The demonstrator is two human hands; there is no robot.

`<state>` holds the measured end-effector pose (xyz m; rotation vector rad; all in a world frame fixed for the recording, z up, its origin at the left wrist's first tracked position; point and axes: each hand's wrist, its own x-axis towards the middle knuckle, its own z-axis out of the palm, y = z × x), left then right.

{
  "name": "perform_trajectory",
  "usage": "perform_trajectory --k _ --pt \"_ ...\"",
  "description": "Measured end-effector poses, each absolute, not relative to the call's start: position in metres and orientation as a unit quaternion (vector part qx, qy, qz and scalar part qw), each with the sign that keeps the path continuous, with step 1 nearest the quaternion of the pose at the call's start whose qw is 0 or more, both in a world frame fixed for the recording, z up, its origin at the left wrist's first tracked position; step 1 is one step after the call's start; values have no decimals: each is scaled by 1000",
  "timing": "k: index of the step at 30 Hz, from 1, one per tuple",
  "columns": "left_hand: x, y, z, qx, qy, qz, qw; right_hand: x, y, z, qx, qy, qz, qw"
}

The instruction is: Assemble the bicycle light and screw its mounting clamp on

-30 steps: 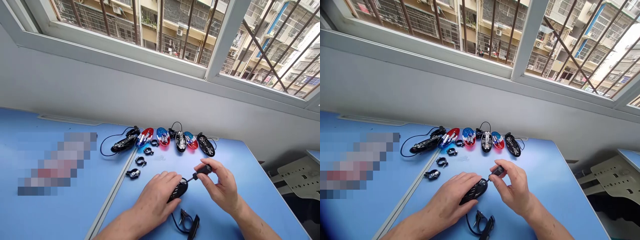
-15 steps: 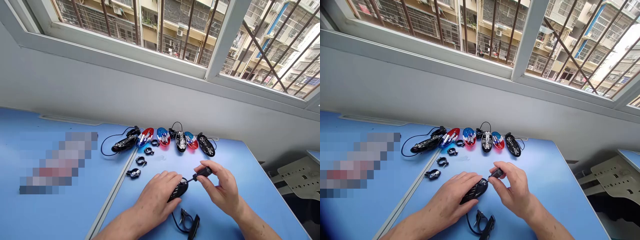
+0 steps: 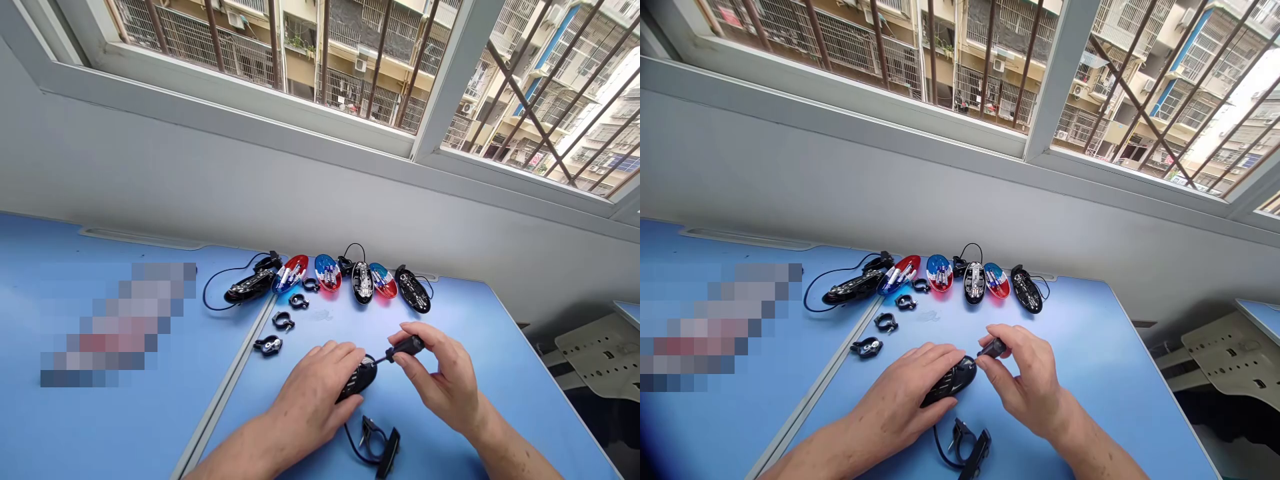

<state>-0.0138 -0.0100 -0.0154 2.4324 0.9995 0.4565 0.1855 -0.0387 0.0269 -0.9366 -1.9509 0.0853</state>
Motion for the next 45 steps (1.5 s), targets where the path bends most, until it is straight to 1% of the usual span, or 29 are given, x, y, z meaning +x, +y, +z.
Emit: perform_trajectory --k 10,15,20,25,28,32,39,45 --pt "-14 -10 -19 888 356 189 222 185 -38 26 -380 -798 40 465" --pt "-14 -10 -18 890 354 181 224 182 -37 26 -345 -811 36 471" --pt "-13 -10 -16 891 359 169 221 183 -38 27 -337 -828 42 446" --pt "-13 -10 -16 892 357 161 223 187 -42 32 -359 -836 77 408" --pt "-14 -10 -15 892 356 163 225 187 -43 33 -356 -829 90 422" --pt "-13 -11 -14 894 356 159 222 184 -40 30 -352 -814 79 455" --pt "-12 -13 -12 894 357 148 227 183 -36 25 -328 -825 33 459" --pt "-13 -12 -13 896 354 151 223 186 -42 33 -340 -831 107 427"
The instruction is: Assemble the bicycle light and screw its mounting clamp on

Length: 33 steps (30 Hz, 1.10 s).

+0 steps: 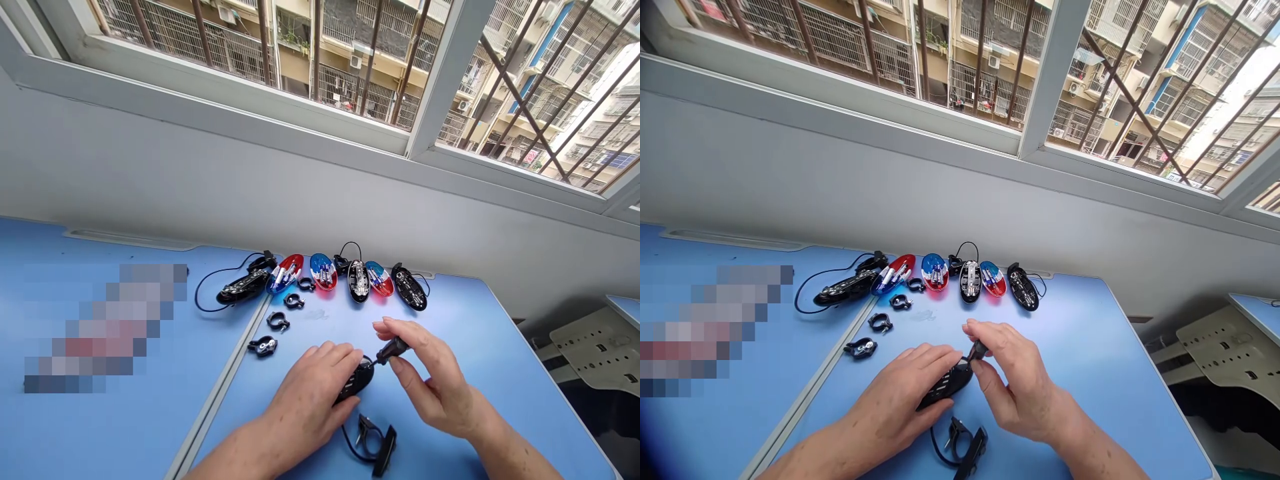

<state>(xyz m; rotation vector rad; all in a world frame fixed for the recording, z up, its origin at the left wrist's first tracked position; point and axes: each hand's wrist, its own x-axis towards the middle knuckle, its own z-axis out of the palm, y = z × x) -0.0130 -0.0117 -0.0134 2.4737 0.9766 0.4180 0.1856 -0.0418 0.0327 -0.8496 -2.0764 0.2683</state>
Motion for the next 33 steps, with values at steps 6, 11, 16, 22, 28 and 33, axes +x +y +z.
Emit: perform_trajectory --k 6,11,16,22,28,33 --pt "-14 -13 -12 896 356 143 224 183 -40 30 -344 -808 103 468" --pt "-12 -11 -14 896 357 147 220 182 -37 25 -329 -821 40 465" --pt "-13 -11 -16 898 354 152 214 185 -41 32 -330 -839 73 427" --pt "-14 -11 -16 896 354 150 221 188 -42 35 -321 -837 144 420" --pt "-12 -11 -16 895 353 159 222 185 -37 25 -331 -815 91 467" --pt "-12 -11 -19 897 352 162 212 184 -37 26 -325 -835 65 440"
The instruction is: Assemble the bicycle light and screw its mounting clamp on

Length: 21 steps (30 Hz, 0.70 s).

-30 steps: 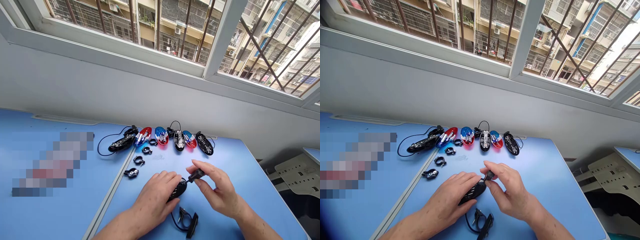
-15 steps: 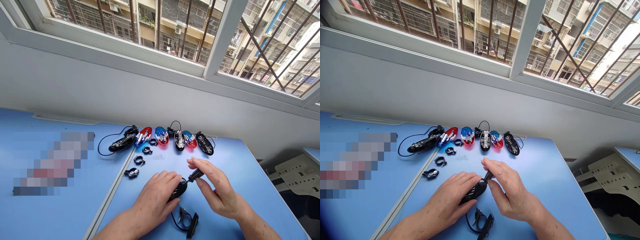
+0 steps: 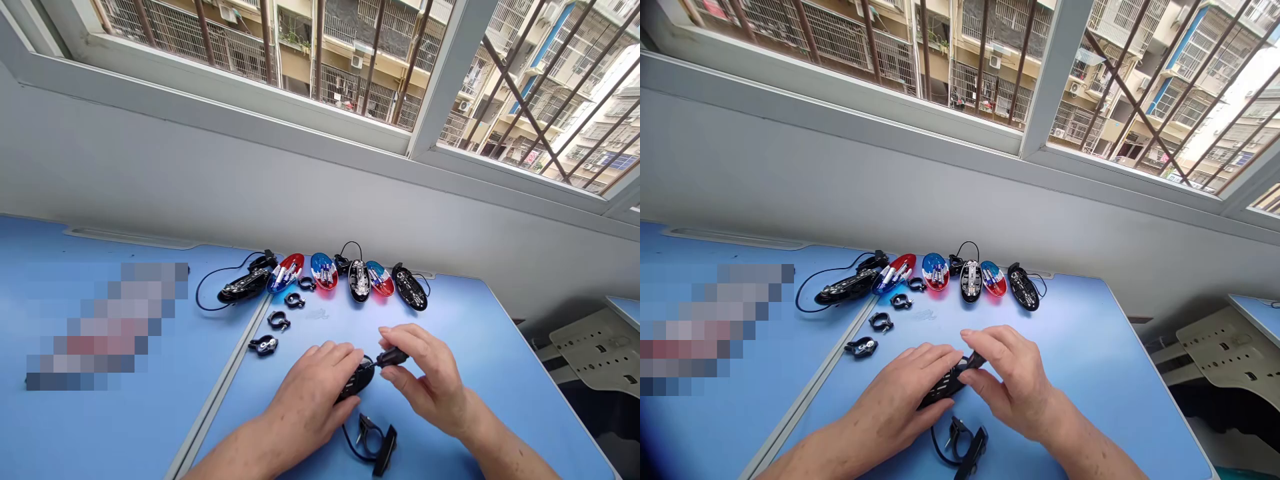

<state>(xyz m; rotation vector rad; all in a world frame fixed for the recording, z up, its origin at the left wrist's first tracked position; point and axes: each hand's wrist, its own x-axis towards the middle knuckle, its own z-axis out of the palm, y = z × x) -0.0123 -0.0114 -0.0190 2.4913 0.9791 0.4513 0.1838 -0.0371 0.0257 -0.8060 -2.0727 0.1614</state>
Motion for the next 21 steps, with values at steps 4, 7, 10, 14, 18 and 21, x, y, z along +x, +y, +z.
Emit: perform_trajectory --k 4,7,10,14,18,21 --pt "-14 -11 -22 900 346 172 201 184 -41 33 -328 -847 97 406" --pt "-14 -11 -21 899 345 172 207 183 -43 34 -322 -842 122 415" --pt "-14 -11 -18 899 347 165 212 182 -41 28 -333 -819 120 452" --pt "-13 -12 -17 899 350 165 205 182 -36 22 -335 -809 67 479" --pt "-13 -12 -18 898 351 167 205 183 -36 26 -319 -832 34 453" --pt "-13 -12 -18 899 352 163 204 185 -40 34 -320 -852 61 410"
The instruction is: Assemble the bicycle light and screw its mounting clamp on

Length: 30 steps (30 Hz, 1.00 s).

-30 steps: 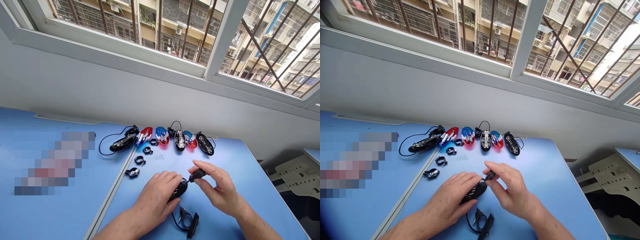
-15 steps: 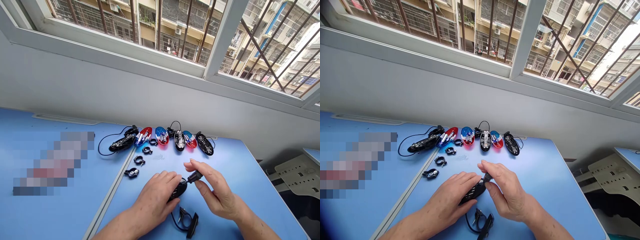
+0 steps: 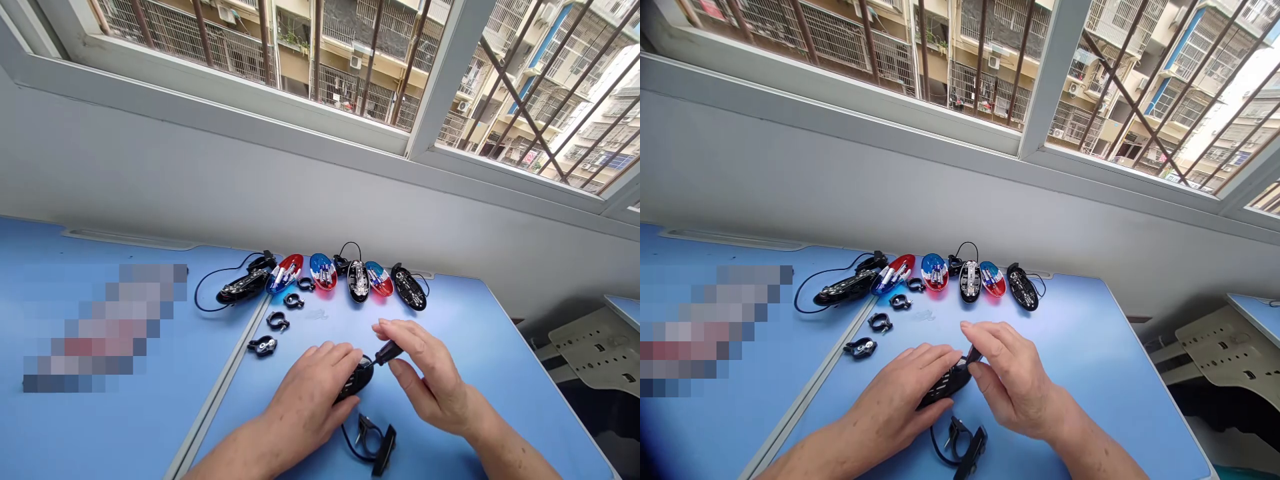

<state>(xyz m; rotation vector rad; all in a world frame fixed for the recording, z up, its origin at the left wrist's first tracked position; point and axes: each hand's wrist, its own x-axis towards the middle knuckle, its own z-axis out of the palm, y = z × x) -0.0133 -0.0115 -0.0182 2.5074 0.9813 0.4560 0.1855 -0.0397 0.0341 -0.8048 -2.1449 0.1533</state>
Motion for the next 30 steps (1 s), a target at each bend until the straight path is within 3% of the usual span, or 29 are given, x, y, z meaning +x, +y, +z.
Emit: perform_trajectory --k 6,14,19,22,30 --pt "-13 -12 -16 898 355 152 211 187 -39 35 -317 -844 111 418" --pt "-12 -12 -16 900 355 155 201 183 -35 25 -315 -835 -2 451" --pt "-13 -11 -15 899 355 151 206 187 -39 36 -303 -860 62 407" --pt "-13 -12 -14 899 355 151 209 187 -40 35 -312 -844 91 426" --pt "-13 -12 -16 897 356 171 200 183 -37 28 -303 -832 17 465"
